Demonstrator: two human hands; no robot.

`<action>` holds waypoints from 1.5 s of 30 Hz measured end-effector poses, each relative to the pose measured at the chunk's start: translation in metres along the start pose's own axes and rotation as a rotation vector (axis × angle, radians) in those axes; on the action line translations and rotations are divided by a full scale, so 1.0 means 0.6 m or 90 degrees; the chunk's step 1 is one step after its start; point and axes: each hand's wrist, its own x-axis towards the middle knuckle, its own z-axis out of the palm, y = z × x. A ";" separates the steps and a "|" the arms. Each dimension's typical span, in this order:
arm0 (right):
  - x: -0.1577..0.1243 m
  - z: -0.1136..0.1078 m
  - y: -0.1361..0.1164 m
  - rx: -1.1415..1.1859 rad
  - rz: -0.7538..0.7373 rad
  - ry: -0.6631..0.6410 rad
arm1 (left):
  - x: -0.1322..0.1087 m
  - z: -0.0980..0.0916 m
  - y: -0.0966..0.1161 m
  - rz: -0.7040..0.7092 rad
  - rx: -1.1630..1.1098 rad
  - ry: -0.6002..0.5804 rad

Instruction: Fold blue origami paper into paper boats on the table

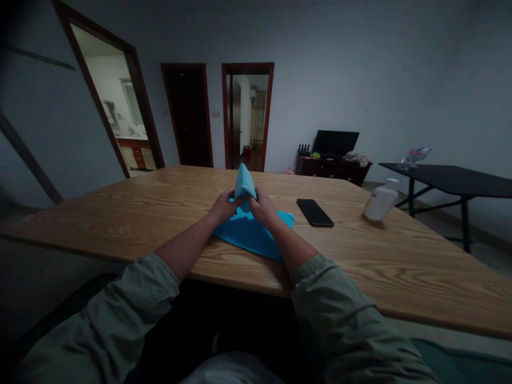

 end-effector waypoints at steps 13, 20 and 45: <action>0.004 -0.001 0.009 0.138 0.012 -0.086 | 0.007 -0.007 -0.008 -0.050 -0.138 -0.069; 0.004 -0.004 0.005 0.107 -0.002 -0.090 | 0.004 -0.006 -0.005 -0.039 -0.139 -0.062; -0.010 -0.006 -0.023 -0.122 -0.187 0.086 | -0.019 -0.012 0.030 0.134 0.184 0.120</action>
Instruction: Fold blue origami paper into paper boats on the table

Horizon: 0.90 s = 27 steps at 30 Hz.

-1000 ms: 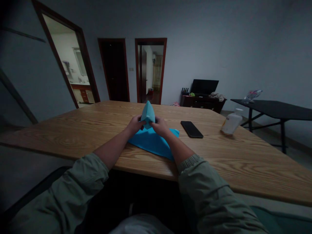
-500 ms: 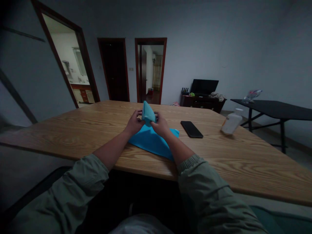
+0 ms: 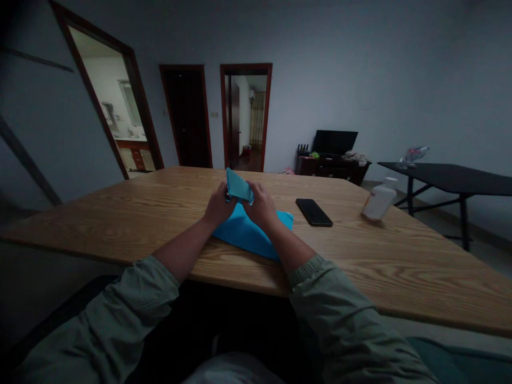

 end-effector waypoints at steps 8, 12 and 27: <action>0.002 -0.004 -0.005 0.006 -0.069 -0.018 | 0.000 0.002 -0.004 -0.011 0.026 -0.022; 0.001 -0.004 -0.004 0.000 -0.071 -0.027 | 0.001 0.003 -0.007 -0.004 0.015 -0.028; 0.001 -0.006 -0.006 0.000 -0.027 0.033 | 0.001 0.005 -0.008 0.115 -0.185 0.050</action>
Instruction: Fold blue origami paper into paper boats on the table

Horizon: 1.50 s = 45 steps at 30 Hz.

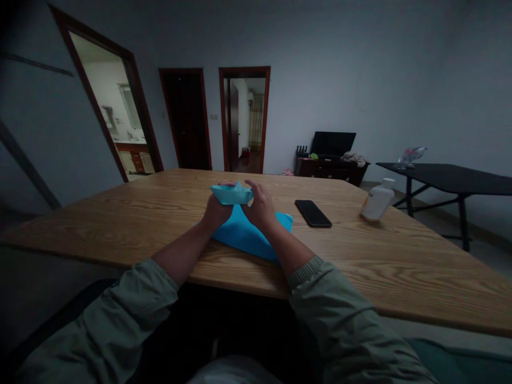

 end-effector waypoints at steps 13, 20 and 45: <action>0.002 -0.003 -0.007 -0.057 -0.035 -0.009 | 0.001 0.003 0.010 -0.014 -0.002 -0.001; 0.003 0.000 -0.007 -0.075 -0.011 0.005 | 0.001 0.009 0.000 0.069 -0.068 0.011; 0.008 -0.010 -0.026 -0.134 0.006 -0.037 | 0.000 0.006 0.014 0.099 0.015 0.065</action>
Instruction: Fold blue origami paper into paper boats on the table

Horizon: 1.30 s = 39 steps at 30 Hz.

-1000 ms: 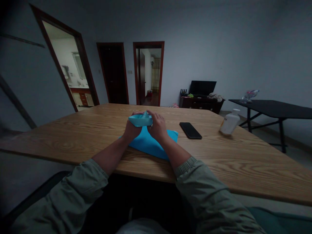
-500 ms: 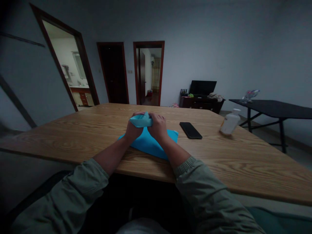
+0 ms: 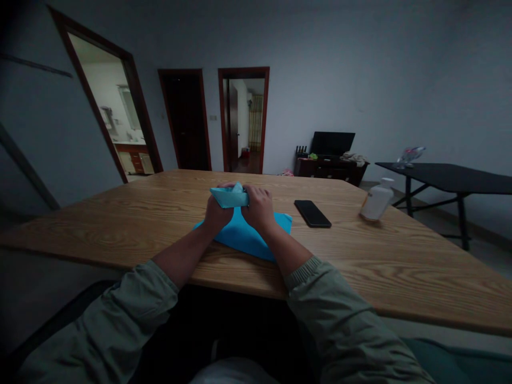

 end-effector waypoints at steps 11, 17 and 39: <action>-0.002 0.002 0.019 0.059 -0.047 0.014 | 0.000 0.000 -0.023 -0.017 -0.021 -0.015; -0.003 -0.001 0.018 0.091 -0.077 0.017 | 0.001 -0.003 -0.020 -0.038 -0.030 -0.068; -0.007 0.013 0.026 0.012 -0.035 0.073 | 0.006 0.004 -0.039 -0.244 -0.141 0.036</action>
